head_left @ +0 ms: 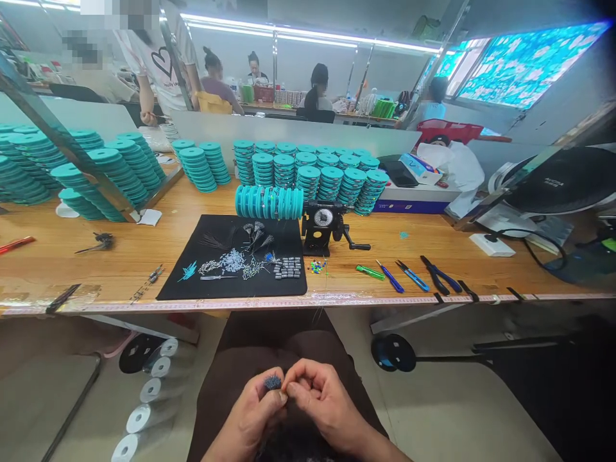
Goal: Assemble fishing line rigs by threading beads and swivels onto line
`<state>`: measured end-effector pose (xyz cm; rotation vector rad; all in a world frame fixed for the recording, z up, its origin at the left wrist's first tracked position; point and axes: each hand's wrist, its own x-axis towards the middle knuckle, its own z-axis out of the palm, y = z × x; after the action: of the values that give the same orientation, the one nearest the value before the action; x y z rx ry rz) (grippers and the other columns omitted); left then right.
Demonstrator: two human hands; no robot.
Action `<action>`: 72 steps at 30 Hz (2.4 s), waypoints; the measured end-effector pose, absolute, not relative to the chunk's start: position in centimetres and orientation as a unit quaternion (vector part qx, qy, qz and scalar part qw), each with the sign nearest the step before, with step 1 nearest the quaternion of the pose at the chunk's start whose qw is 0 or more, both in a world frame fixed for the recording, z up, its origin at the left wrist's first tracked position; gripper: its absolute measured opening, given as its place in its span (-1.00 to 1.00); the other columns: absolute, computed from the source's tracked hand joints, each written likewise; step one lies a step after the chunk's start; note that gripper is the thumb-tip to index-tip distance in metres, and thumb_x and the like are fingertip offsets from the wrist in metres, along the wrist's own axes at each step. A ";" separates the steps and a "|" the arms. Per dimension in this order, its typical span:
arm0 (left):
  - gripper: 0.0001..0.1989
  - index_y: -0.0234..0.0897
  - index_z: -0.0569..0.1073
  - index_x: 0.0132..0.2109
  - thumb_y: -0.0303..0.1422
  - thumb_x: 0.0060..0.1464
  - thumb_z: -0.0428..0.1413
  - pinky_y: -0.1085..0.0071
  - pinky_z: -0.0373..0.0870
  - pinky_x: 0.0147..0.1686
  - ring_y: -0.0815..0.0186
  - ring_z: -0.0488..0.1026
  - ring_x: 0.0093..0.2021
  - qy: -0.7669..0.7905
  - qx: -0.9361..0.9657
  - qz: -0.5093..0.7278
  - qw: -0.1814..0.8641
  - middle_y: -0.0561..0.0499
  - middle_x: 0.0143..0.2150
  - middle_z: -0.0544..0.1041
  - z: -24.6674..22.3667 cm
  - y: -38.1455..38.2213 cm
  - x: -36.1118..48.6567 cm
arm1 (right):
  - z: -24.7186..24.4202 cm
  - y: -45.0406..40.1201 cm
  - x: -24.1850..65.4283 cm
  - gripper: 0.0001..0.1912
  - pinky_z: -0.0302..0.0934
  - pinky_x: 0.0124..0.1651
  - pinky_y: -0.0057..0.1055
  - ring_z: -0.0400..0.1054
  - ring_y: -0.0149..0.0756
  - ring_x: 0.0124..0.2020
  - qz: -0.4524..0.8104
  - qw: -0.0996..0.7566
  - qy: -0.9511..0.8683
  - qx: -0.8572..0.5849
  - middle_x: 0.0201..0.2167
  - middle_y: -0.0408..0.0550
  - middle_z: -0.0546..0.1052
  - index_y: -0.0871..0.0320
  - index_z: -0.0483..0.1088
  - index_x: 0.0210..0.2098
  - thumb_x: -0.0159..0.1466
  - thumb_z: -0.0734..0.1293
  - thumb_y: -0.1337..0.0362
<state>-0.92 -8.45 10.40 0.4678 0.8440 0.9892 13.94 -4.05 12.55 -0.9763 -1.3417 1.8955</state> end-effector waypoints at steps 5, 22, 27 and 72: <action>-0.63 -0.25 0.32 -0.32 -0.07 -0.03 0.23 0.50 -0.02 -0.52 0.43 -0.01 -0.50 0.429 0.318 0.468 0.704 0.18 -0.49 0.13 11.2 -8.3 -0.7 | 12.8 -4.2 13.6 -0.66 0.07 -0.35 -0.51 0.15 -0.45 -0.46 0.777 0.352 -0.381 -0.357 -0.47 -0.17 0.35 0.22 0.39 -0.37 0.23 0.41 0.04; -0.86 -0.22 0.34 -0.35 -0.27 0.10 0.09 0.51 0.14 -0.61 0.42 0.19 -0.65 0.617 0.484 0.391 0.482 0.19 -0.61 0.28 12.7 -8.2 -0.6 | 12.9 -4.8 13.9 -0.65 -0.04 -0.49 -0.50 0.03 -0.44 -0.52 0.602 0.365 -0.538 -0.464 -0.51 -0.21 0.26 0.20 0.38 -0.35 0.33 0.28 0.02; -0.84 -0.24 0.39 -0.44 -0.30 0.06 0.10 0.47 0.19 -0.49 0.34 0.24 -0.51 0.619 0.535 0.396 0.417 0.09 -0.53 0.35 12.9 -8.0 -0.9 | 12.8 -4.8 13.9 -0.66 -0.03 -0.47 -0.48 0.04 -0.43 -0.51 0.601 0.360 -0.549 -0.456 -0.51 -0.20 0.27 0.20 0.39 -0.35 0.33 0.27 0.03; -0.74 -0.21 0.44 -0.23 -0.15 0.01 0.22 0.49 0.08 -0.49 0.37 0.10 -0.53 0.606 0.483 0.420 0.472 0.20 -0.55 0.15 14.8 -7.0 -2.4 | 15.1 -2.3 14.8 -0.93 0.02 -0.46 -0.50 0.13 -0.43 -0.53 0.562 0.249 -0.656 -0.438 -0.55 -0.25 0.31 0.14 0.43 -0.28 0.28 0.29 0.33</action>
<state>-2.44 -6.99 14.82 1.1837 1.4847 1.0278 14.76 -2.33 15.08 -1.1940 -1.7862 1.5311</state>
